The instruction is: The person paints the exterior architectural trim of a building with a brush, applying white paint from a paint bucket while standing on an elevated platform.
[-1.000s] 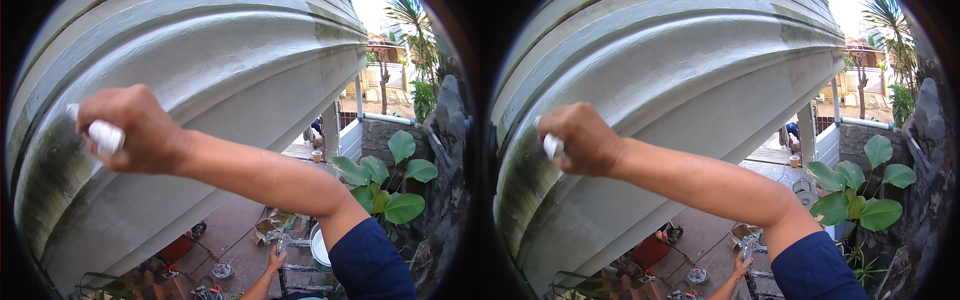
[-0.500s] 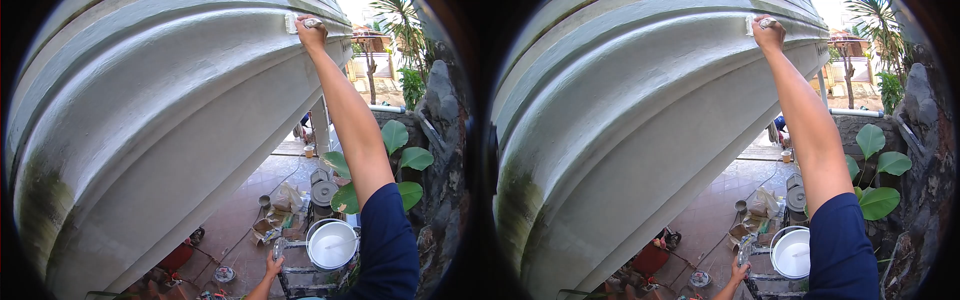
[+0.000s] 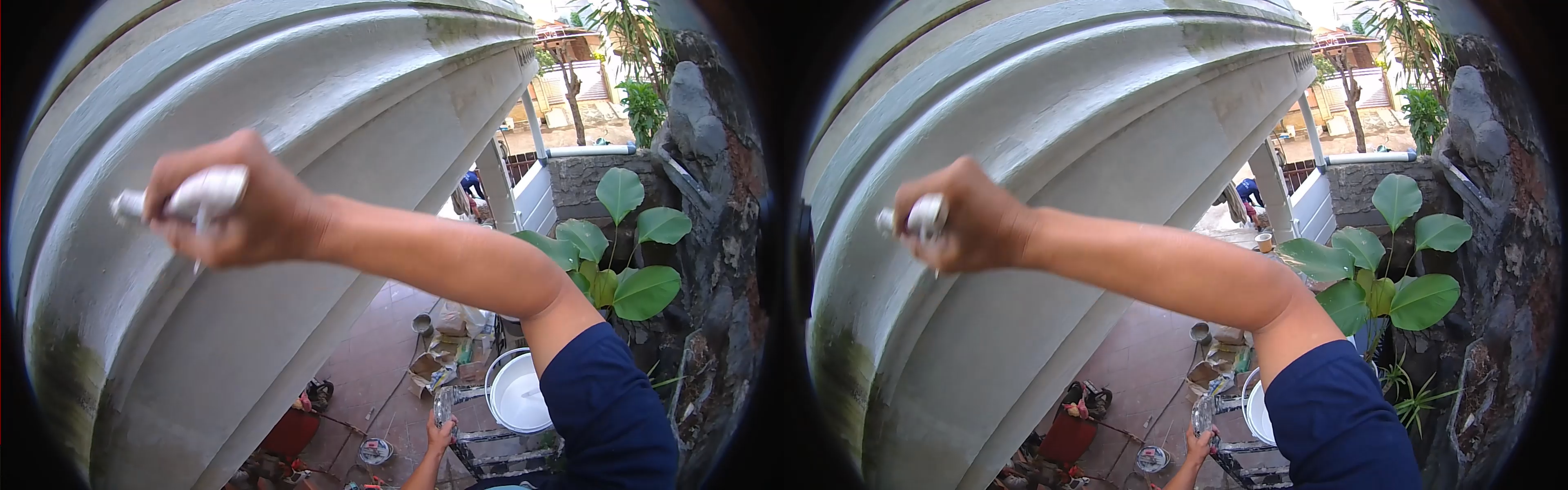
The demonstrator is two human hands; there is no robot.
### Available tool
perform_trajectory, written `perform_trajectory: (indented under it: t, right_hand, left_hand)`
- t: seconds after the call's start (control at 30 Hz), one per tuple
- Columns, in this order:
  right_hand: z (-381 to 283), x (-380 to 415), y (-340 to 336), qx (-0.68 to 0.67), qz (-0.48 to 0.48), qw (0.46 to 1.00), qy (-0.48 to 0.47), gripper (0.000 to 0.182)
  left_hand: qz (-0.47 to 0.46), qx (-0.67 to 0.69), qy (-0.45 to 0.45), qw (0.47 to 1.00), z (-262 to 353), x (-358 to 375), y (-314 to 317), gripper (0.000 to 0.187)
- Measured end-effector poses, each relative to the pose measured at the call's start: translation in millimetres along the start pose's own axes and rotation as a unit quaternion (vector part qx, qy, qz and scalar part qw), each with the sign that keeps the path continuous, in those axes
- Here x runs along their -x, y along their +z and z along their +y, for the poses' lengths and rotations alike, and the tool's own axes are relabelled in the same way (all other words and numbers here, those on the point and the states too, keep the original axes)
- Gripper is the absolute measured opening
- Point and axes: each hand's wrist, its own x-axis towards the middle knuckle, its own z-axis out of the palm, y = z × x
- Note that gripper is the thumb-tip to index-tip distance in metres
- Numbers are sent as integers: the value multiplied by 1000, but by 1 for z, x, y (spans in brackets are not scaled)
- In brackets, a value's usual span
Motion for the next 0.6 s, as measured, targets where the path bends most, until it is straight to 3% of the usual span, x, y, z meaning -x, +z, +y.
perform_trajectory:
  t: [0.07, 0.1, 0.17, 0.23, 0.3, 0.37, 0.4, 0.43, 0.5, 0.6]
  right_hand:
    - [45, 8, -50, 116, 50, 992, 6, 7]
    - [51, 15, -86, 105, 61, 985, 125, 7]
    - [81, 36, -169, 171, 131, 959, 184, 19]
    - [85, 43, -231, 186, 219, 922, 259, 18]
    - [93, 41, -287, 319, 204, 885, 269, 15]
    - [92, 38, -304, 515, 119, 817, 231, 13]
    - [92, 36, -306, 604, 74, 766, 204, 13]
    - [92, 33, -291, 610, 33, 771, 183, 11]
    - [91, 30, -238, 578, -2, 799, 165, 11]
    - [54, 28, -118, 495, -1, 869, 15, 8]
  left_hand:
    - [-2, -10, -50, 999, 14, 4, 1, 27]
    - [-1, -12, -74, 997, 23, 6, 3, 27]
    - [5, 3, -81, 997, 38, 7, 7, 26]
    - [10, 12, -66, 998, 35, 8, 9, 25]
    - [9, 6, -29, 1000, 19, 3, 5, 24]
    - [5, 7, -27, 1000, 9, 3, 3, 23]
    - [3, 8, -24, 1000, 9, 2, 2, 23]
    - [6, 9, -28, 1000, 13, 2, 4, 23]
    - [8, 7, -41, 999, 24, 4, 6, 23]
    - [7, 17, -96, 995, 39, 7, 8, 23]
